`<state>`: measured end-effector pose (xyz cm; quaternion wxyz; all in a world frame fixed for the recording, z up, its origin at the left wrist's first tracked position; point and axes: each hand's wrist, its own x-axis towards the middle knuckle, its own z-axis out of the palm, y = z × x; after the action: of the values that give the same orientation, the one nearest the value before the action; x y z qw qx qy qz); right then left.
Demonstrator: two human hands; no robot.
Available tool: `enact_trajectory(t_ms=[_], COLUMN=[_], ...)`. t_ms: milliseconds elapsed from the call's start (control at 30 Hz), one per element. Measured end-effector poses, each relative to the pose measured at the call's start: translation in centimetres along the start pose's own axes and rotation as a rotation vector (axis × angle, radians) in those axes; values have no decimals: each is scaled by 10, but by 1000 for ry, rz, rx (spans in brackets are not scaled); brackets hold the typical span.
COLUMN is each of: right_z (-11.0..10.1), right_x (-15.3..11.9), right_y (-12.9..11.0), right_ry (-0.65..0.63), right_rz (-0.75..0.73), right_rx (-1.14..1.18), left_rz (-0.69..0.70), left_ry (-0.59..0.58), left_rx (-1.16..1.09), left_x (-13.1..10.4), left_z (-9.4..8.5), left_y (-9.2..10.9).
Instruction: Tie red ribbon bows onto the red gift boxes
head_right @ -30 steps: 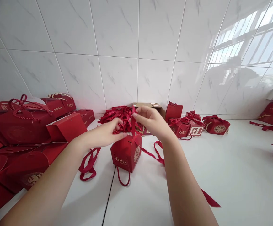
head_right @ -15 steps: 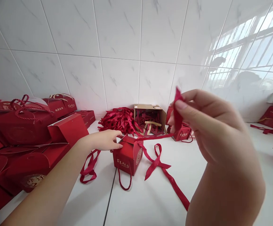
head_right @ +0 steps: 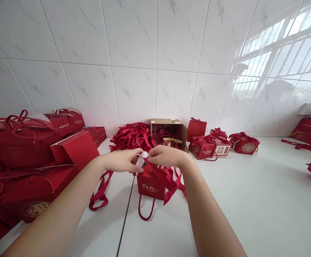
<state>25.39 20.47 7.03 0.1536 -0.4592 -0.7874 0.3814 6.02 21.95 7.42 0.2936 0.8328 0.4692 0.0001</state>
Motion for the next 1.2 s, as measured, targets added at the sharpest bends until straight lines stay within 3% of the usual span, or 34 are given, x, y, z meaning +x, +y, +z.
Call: enact_trajectory(t_ms=[200, 467, 867, 1200], right_z=[3, 2, 0, 1], right_x=[7, 5, 7, 9], right_y=[8, 5, 9, 9], right_ry=[30, 26, 20, 20], right_rz=[83, 62, 32, 40], right_rx=[38, -7, 31, 41], left_rz=[41, 82, 234, 255], left_ry=[-38, -87, 154, 182], left_rx=[45, -9, -189, -137], left_x=[-4, -7, 12, 13], left_z=[1, -5, -1, 0], left_y=[6, 0, -15, -15])
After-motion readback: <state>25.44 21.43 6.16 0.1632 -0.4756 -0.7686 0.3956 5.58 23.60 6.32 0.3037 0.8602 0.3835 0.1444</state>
